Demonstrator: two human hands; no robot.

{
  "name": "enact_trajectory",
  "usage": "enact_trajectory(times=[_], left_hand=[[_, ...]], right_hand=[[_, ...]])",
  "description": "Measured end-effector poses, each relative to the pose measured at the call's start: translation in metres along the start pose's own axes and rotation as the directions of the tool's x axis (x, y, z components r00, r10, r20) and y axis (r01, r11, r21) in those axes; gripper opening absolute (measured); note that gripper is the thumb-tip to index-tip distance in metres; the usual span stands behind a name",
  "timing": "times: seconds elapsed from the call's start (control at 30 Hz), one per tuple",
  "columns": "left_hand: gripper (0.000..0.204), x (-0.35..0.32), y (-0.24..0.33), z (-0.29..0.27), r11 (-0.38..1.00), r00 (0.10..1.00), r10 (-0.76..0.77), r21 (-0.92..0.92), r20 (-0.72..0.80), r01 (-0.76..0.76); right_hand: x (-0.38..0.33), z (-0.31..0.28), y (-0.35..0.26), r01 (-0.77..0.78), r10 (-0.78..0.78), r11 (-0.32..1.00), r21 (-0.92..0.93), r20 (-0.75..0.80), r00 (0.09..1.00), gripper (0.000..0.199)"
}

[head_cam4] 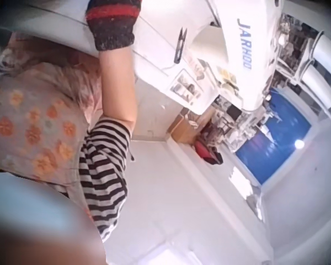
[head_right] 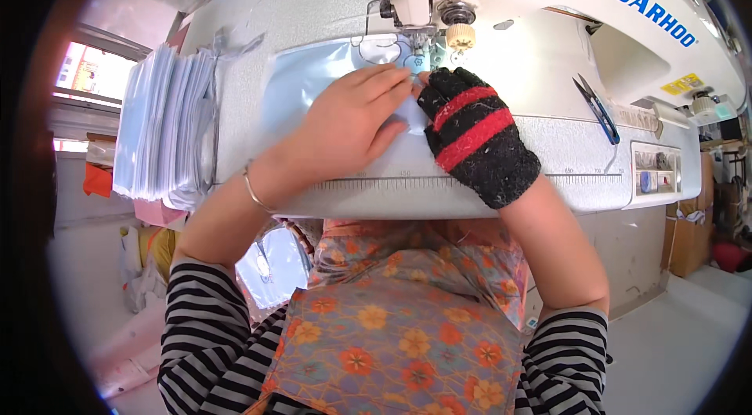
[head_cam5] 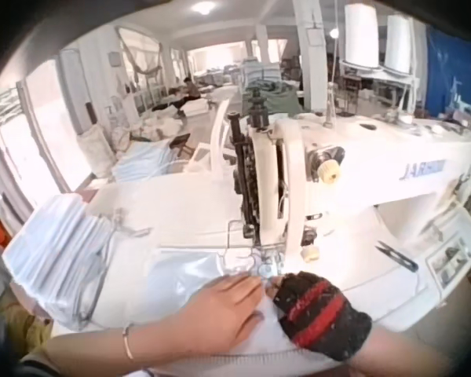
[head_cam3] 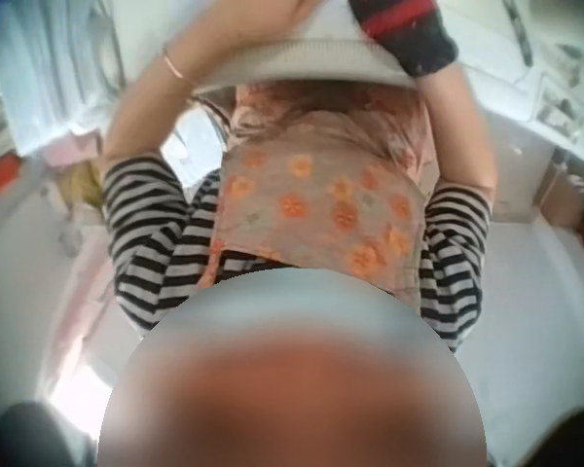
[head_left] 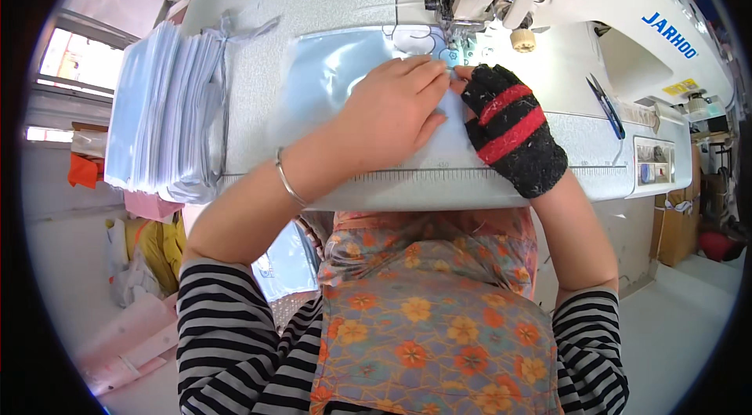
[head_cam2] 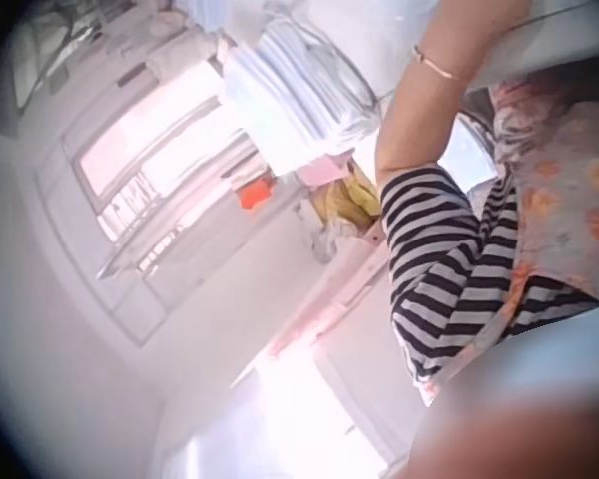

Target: The person is using a sewing machine to stitch light blue pouches or small bags.

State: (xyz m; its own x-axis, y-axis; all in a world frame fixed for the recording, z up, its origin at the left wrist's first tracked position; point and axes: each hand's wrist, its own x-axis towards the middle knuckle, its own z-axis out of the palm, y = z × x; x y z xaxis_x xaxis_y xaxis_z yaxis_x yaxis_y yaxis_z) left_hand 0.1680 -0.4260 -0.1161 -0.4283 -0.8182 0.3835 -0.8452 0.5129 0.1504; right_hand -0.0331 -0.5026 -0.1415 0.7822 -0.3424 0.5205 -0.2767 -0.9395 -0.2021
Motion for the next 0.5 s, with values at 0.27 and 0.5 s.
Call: enact_trajectory(times=[0.27, 0.5], left_hand=[[0.032, -0.018, 0.023, 0.008, 0.997, 0.995, -0.020, 0.077, -0.103, 0.028], [0.026, -0.012, 0.004, 0.017, 0.999, 0.978, -0.014, 0.046, -0.208, 0.024]], right_hand=[[-0.011, -0.008, -0.009, -0.041, 0.035, 0.997, 0.063, 0.098, 0.995, 0.040], [-0.005, -0.003, -0.007, -0.016, 0.017, 1.000, -0.011, 0.097, 0.995, 0.047]])
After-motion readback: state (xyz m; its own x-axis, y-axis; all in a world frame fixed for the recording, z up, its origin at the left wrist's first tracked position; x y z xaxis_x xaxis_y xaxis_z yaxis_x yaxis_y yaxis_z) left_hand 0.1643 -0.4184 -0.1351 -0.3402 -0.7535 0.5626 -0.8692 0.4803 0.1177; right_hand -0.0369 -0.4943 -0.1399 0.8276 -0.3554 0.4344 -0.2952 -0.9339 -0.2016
